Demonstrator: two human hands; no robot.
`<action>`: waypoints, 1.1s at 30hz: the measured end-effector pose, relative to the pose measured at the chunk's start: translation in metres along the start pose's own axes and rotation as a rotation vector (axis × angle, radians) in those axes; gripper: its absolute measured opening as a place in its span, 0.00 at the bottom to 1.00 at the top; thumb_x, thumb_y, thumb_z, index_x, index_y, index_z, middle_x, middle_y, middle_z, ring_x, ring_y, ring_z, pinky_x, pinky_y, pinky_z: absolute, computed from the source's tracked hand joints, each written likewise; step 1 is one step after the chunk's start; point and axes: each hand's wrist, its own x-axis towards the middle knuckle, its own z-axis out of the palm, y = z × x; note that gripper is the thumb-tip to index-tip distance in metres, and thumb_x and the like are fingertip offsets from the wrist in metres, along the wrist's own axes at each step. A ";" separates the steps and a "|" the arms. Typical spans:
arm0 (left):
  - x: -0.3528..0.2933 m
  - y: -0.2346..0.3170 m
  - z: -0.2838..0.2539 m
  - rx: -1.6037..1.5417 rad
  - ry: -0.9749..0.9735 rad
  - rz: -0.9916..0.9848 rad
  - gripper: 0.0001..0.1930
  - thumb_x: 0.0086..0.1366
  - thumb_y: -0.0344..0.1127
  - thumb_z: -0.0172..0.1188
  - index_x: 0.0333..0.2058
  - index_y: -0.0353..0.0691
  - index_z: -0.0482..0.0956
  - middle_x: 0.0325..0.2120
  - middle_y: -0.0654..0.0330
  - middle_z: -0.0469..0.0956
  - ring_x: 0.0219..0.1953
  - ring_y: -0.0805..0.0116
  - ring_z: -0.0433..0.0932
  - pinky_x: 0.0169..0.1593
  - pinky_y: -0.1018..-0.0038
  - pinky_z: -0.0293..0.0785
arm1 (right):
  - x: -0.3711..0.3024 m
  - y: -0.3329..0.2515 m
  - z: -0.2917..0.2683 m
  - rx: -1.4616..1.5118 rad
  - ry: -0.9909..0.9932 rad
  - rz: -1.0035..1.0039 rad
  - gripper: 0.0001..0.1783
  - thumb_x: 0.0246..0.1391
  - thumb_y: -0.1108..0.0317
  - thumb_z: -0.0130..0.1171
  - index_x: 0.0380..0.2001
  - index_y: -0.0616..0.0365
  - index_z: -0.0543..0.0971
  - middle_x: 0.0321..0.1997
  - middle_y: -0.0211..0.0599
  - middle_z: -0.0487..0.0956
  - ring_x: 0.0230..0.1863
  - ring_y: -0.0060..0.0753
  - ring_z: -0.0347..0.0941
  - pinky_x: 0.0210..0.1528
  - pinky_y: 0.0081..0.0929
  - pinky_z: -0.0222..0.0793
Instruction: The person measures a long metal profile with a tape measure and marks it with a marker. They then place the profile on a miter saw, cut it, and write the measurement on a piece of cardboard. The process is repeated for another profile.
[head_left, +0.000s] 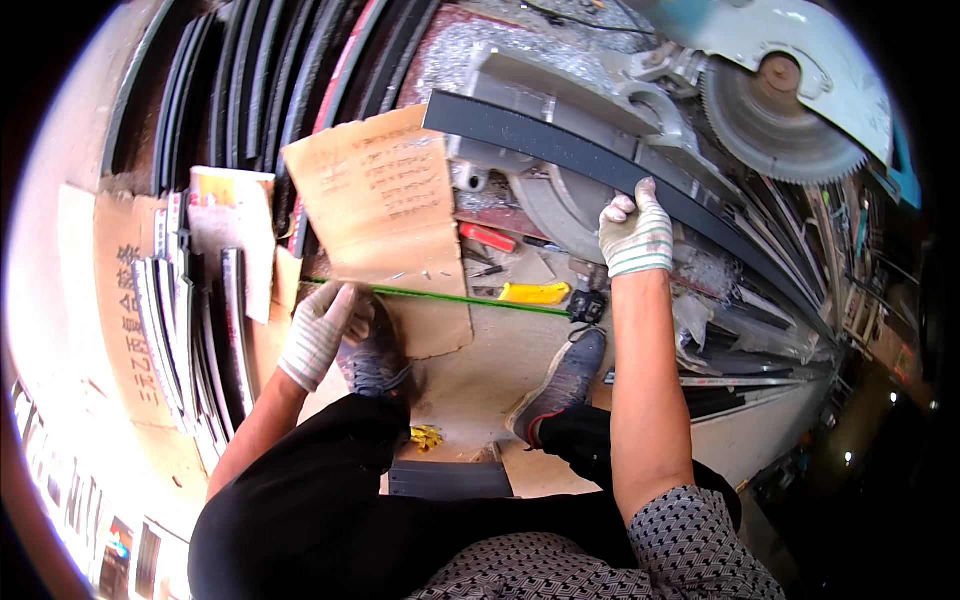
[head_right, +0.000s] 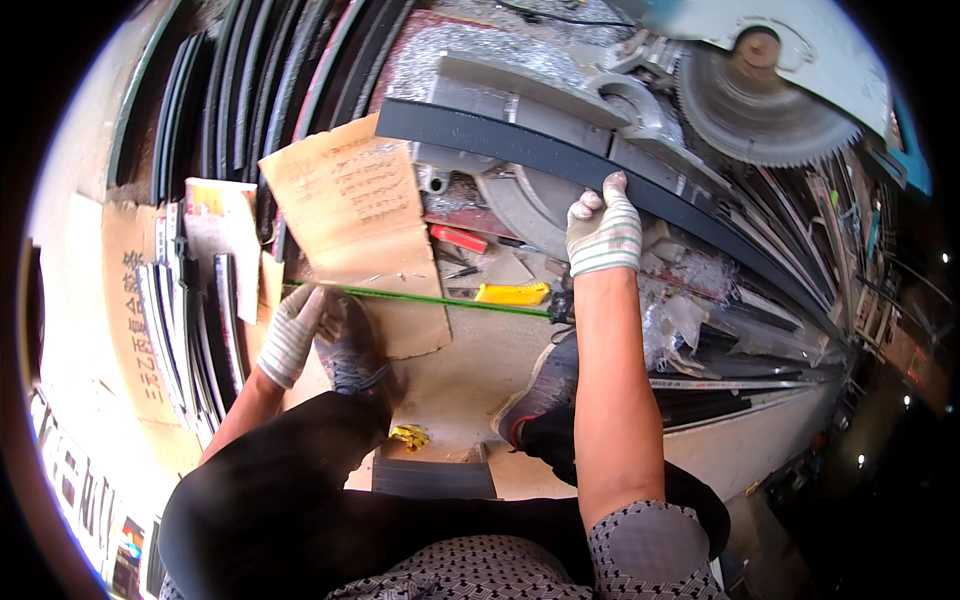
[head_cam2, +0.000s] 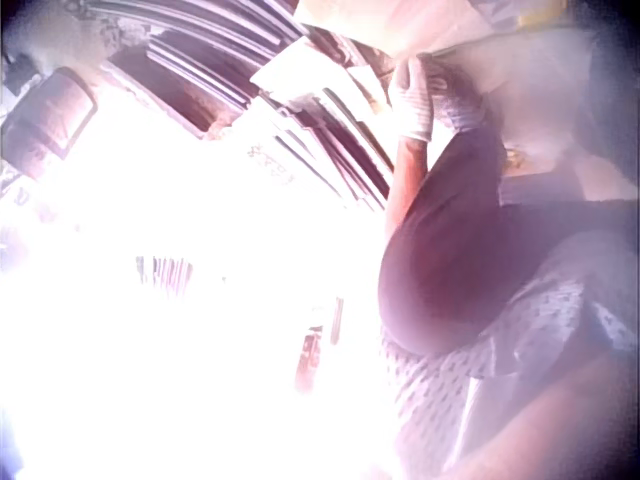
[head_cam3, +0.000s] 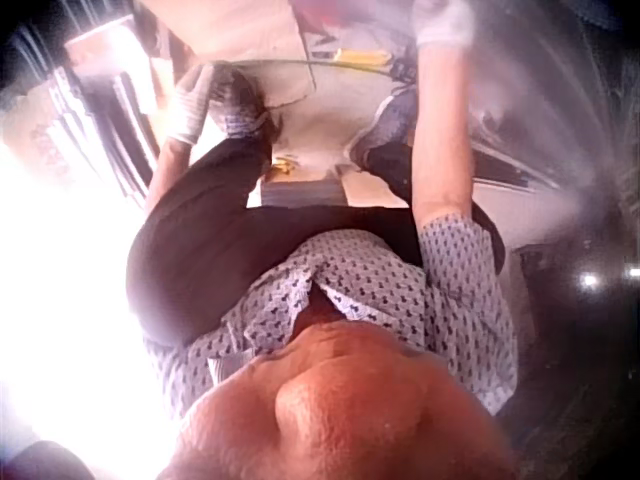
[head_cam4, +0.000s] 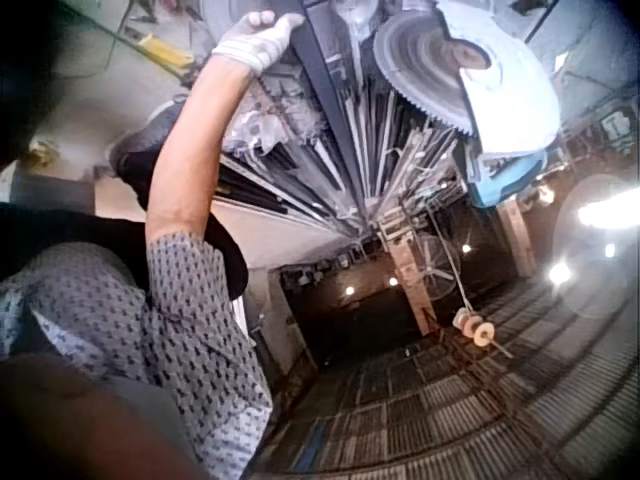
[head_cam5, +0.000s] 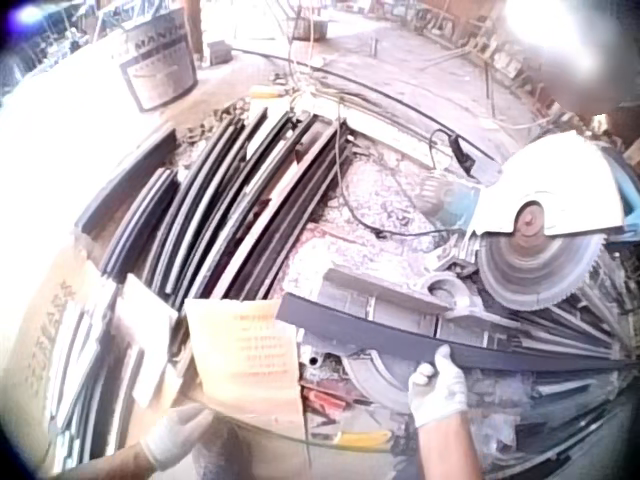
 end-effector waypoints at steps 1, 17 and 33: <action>0.004 0.012 -0.001 -0.020 -0.018 0.015 0.17 0.78 0.44 0.49 0.48 0.36 0.79 0.29 0.61 0.82 0.26 0.76 0.78 0.30 0.79 0.76 | -0.003 0.008 0.005 -0.008 0.002 0.004 0.08 0.67 0.58 0.61 0.42 0.45 0.74 0.25 0.24 0.64 0.22 0.20 0.63 0.20 0.20 0.61; 0.071 0.131 -0.002 0.066 0.188 0.424 0.25 0.77 0.46 0.53 0.64 0.35 0.70 0.42 0.59 0.80 0.35 0.79 0.77 0.40 0.80 0.75 | -0.033 0.059 0.041 -0.030 -0.037 0.001 0.11 0.67 0.59 0.61 0.45 0.51 0.73 0.26 0.24 0.69 0.20 0.18 0.61 0.20 0.18 0.61; 0.097 0.132 0.001 0.247 0.297 0.614 0.27 0.73 0.39 0.59 0.66 0.37 0.68 0.40 0.62 0.80 0.35 0.77 0.75 0.45 0.77 0.76 | -0.039 0.078 0.051 -0.302 -0.042 0.027 0.14 0.65 0.55 0.63 0.43 0.53 0.77 0.29 0.29 0.77 0.23 0.21 0.68 0.21 0.17 0.64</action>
